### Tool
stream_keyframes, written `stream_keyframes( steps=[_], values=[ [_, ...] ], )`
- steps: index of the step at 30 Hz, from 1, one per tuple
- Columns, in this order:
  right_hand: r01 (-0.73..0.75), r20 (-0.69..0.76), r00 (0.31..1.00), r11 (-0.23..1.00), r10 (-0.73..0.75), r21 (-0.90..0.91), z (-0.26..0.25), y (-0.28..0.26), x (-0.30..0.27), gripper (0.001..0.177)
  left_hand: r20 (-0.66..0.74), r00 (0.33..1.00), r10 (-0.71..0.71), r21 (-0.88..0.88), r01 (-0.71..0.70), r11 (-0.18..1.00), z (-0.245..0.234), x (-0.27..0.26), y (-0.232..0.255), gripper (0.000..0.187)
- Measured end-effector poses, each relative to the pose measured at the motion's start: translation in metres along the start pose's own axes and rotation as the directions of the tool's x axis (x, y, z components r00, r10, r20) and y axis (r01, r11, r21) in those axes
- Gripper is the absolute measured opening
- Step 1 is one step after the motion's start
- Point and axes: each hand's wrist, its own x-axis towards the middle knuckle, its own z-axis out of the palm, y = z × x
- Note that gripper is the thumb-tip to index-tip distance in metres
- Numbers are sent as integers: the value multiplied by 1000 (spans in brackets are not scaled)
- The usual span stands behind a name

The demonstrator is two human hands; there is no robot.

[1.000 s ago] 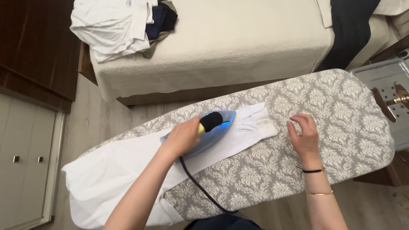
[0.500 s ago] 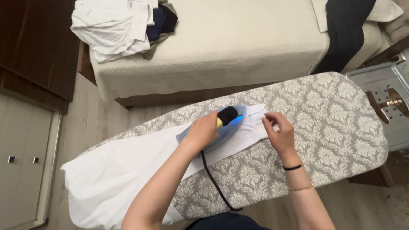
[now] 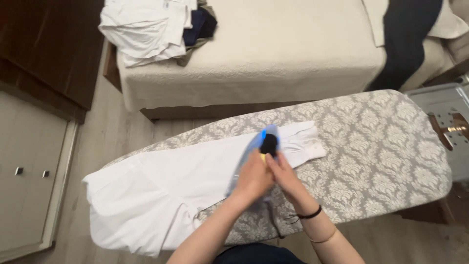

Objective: Ironing a white dress shirt on an ironing board and hanging it in a closet.

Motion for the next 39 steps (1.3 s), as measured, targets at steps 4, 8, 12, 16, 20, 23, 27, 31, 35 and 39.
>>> stream_keyframes(
  steps=[4,8,12,16,20,23,27,31,35,39],
  values=[
    [59,-81,995,998,-61,-27,-1,5,13,61,-21,954,300,-78,-301,951,-12,-19,-28,81],
    [-114,-121,986,994,113,-2,22,-19,4,72,-21,997,79,116,-76,990,-54,-46,-87,36],
    [-183,71,977,962,201,-204,57,-30,1,78,-350,929,118,377,25,926,-49,-68,-177,37],
    [123,325,944,869,46,-479,95,-4,27,82,-411,902,129,396,50,917,-42,-75,-186,55],
    [318,448,893,662,30,-678,117,-19,42,92,-350,936,32,567,184,803,-27,-77,-189,66],
    [325,406,914,628,-15,-707,87,-20,62,92,-364,928,82,557,146,818,-21,-75,-188,65],
    [212,234,972,552,-31,-807,26,-46,70,88,-342,932,121,521,81,850,-20,-76,-188,74],
    [70,110,992,436,68,-897,-2,-83,56,88,-350,929,124,549,96,830,-19,-75,-191,78],
    [-54,2,991,413,133,-909,15,-114,38,78,-332,939,91,549,114,828,-19,-75,-193,78],
    [254,251,966,346,-54,-903,0,-81,68,76,-337,936,99,535,104,838,-18,-75,-194,78]
  ],
)
